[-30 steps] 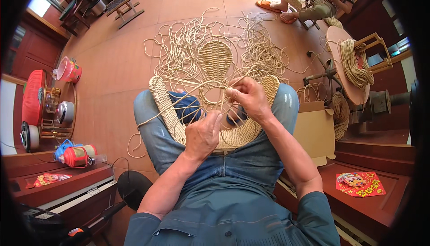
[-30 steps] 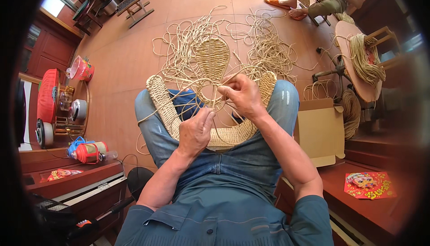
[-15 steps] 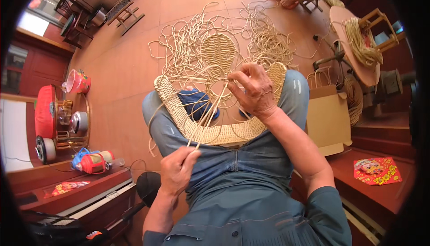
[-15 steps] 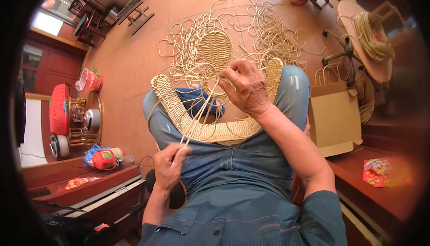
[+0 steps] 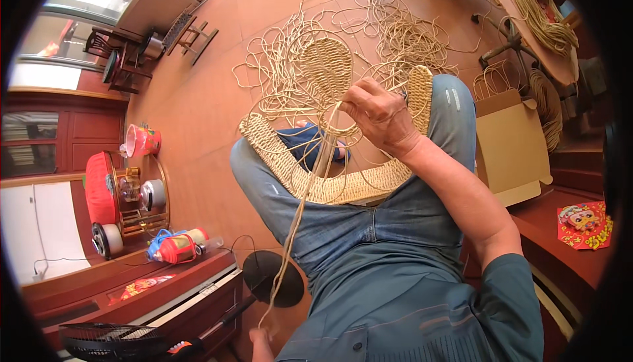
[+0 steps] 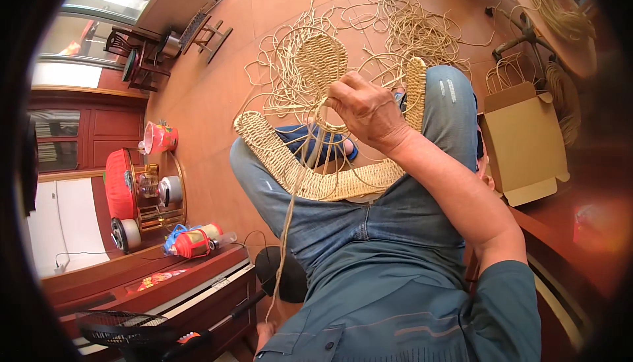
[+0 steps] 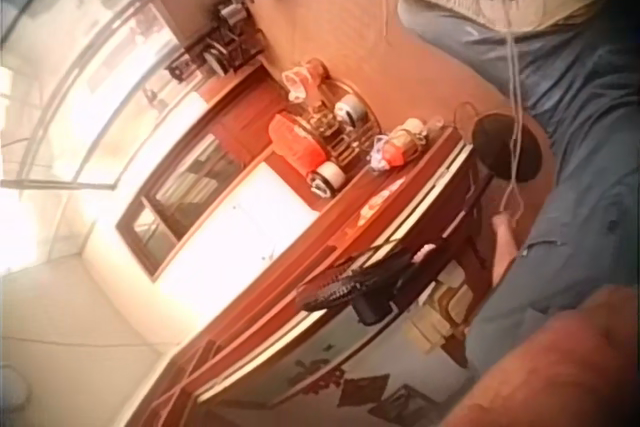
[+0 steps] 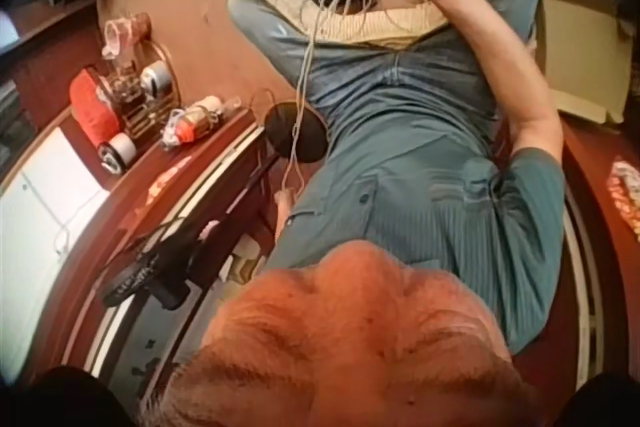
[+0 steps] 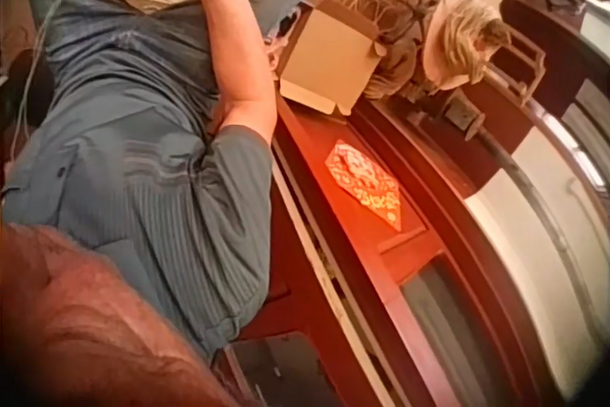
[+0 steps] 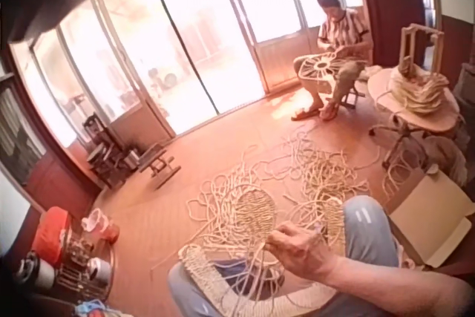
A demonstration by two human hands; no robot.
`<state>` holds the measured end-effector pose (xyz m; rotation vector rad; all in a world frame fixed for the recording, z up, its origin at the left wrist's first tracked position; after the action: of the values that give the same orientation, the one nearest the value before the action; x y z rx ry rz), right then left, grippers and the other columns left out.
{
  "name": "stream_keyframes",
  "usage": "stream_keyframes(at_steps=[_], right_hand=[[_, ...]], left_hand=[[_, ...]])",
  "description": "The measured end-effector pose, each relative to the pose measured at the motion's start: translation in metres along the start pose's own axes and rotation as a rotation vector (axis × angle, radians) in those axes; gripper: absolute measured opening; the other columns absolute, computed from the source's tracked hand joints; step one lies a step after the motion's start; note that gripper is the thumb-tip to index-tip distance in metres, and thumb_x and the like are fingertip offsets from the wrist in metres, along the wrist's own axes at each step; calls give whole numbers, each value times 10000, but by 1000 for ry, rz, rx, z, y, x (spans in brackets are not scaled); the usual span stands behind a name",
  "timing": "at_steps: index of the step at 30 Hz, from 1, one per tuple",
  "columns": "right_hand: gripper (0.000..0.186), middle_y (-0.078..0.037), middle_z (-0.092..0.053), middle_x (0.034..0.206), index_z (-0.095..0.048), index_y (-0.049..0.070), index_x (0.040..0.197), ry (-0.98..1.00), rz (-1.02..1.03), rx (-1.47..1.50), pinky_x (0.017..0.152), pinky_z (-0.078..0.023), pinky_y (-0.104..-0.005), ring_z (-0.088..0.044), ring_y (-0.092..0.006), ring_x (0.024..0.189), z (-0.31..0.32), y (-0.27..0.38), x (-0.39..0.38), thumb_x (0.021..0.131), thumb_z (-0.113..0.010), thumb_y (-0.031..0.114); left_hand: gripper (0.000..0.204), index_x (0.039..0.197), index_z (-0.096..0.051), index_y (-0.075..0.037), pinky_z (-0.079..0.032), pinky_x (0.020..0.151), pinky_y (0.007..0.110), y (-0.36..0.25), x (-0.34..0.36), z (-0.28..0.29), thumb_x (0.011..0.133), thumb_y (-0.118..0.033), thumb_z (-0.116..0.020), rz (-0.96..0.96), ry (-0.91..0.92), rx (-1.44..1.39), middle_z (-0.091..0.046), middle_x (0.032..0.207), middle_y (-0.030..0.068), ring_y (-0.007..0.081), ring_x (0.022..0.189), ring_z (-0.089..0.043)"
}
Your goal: The person is weaving a wicker or straw object by interlacing fibers around a shaped frame.
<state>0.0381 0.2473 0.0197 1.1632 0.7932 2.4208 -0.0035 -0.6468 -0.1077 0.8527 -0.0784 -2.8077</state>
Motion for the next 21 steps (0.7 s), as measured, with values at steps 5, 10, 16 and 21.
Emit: stream_keyframes(at_steps=[5,10,16,21], right_hand=[[141,-117,-660,885,-695,45,956,-9,-73,82,704,-545,-402,-682,-322,797,-3,-2,3,972,-767,166],[134,-111,-649,852,-678,31,938,-3,-152,194,701,-537,-373,-665,-269,766,-7,-2,10,968,-770,123],[205,-63,-597,724,-596,61,1000,32,-349,235,599,-501,-333,-591,-160,623,-12,-7,7,961,-787,126],[113,-3,-571,768,-686,61,993,-13,-315,245,586,-447,-258,-512,-60,646,-11,-5,9,941,-787,56]], left_hand=[[258,774,-692,-87,-552,714,506,22,-19,-17,929,-293,-703,-363,481,-660,-673,720,125,316,705,-687],[169,969,-718,-14,-565,822,483,-269,4,38,984,-172,-660,-545,-404,-332,-721,942,199,407,893,-707],[237,1202,-688,-24,-568,878,419,-565,-178,154,981,-101,-720,-1174,-421,-497,-701,1103,176,343,974,-706],[302,1303,-659,-26,-583,778,390,-625,-211,125,1041,-170,-699,-1073,188,-669,-730,1001,173,291,806,-732]])
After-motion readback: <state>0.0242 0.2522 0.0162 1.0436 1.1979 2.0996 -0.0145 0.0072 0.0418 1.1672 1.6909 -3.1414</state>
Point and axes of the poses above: each hand's wrist, its own x-axis towards the middle knuckle, its own z-axis out of the back of the hand, y = z × x, the point moved 4 cm from there along x, towards the middle knuckle
